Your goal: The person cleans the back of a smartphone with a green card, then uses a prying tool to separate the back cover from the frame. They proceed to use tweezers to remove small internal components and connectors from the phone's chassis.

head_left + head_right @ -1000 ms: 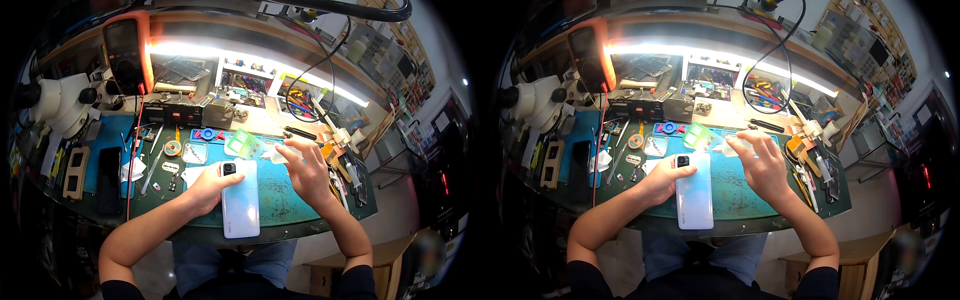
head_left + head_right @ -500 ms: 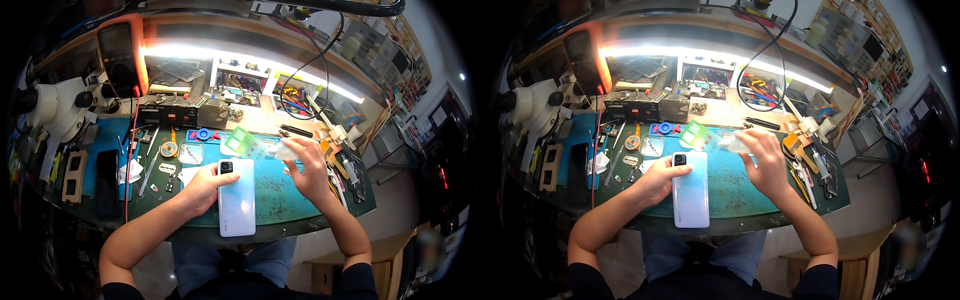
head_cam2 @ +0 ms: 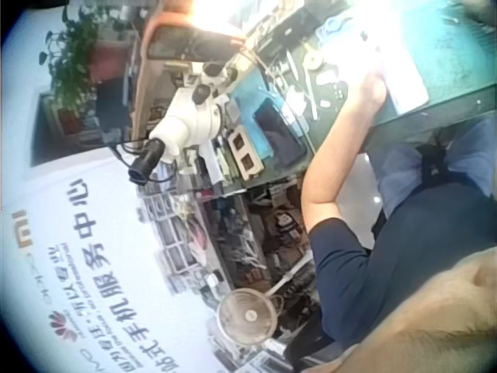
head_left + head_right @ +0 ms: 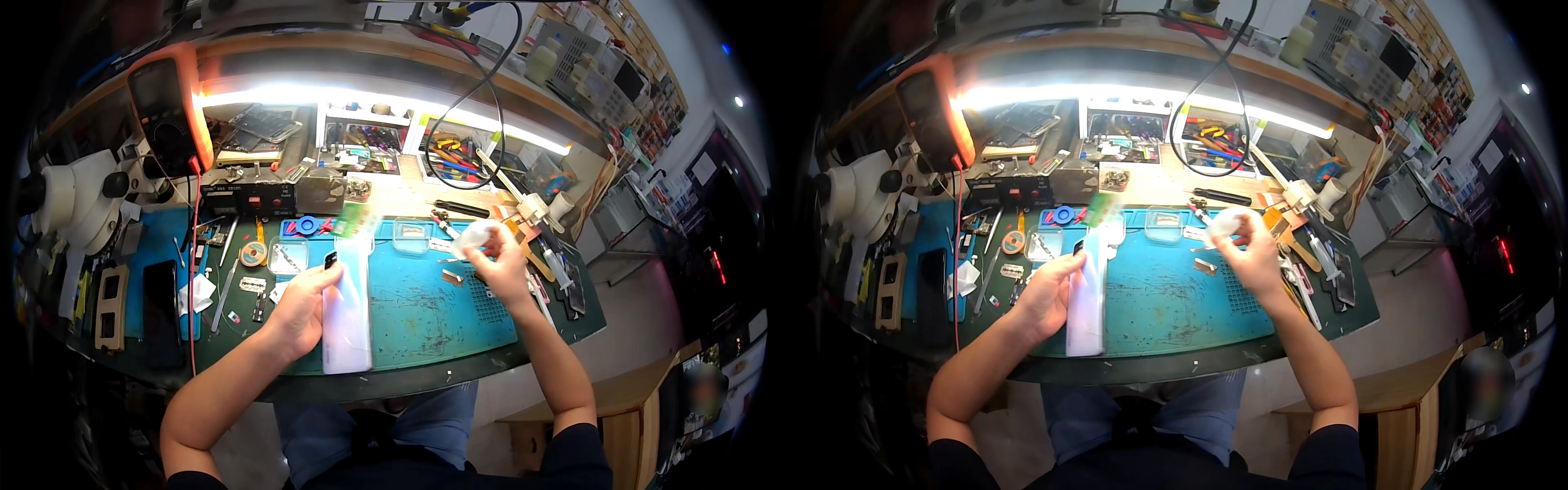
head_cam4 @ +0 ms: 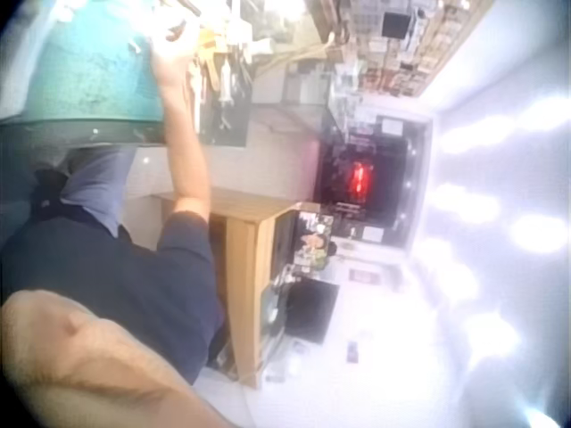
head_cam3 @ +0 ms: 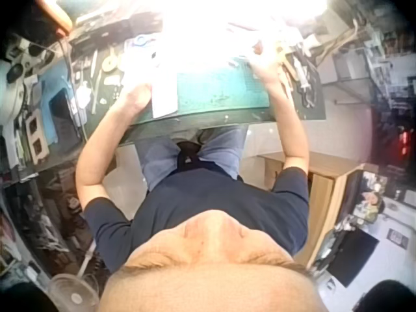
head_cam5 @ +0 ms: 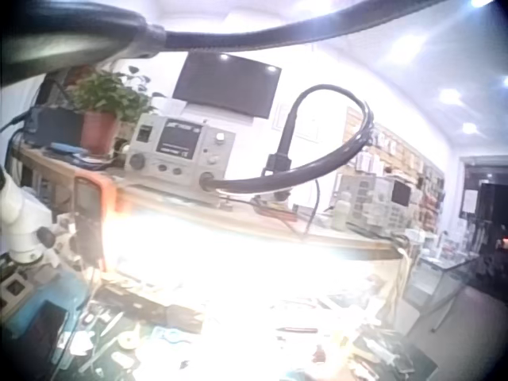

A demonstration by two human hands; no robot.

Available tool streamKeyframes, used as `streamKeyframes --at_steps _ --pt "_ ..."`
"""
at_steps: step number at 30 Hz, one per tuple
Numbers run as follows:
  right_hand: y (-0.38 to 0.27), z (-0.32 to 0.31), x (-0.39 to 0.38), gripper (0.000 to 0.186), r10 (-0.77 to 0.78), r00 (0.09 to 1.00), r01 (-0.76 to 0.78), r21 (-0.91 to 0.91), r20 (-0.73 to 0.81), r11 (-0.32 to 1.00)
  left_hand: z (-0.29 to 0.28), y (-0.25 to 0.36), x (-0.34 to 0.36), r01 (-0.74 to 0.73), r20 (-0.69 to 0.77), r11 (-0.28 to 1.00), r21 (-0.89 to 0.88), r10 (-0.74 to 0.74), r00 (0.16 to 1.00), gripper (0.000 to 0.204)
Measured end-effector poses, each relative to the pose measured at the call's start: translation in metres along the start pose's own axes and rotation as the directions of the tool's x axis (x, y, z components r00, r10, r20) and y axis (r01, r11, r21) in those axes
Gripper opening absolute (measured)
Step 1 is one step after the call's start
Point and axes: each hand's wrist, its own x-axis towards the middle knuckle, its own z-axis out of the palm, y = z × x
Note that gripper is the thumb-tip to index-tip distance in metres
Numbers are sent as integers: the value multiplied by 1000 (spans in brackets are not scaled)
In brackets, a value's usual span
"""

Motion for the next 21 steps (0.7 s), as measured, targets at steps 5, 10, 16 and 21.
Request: streamKeyframes --at_steps 5,10,16,21 --pt "-12 25 -6 53 -81 994 96 -212 77 973 2 10 0 62 93 998 -25 -59 994 33" --pt "-38 21 -20 58 -241 969 211 -322 -56 923 9 4 -10 -6 112 964 267 -25 993 93" --pt "-101 25 -43 40 135 904 -330 463 405 823 26 4 -21 -348 247 464 814 267 932 85" --pt "-110 33 -29 32 229 765 -406 174 602 897 40 13 -29 -385 457 -247 889 461 760 93"
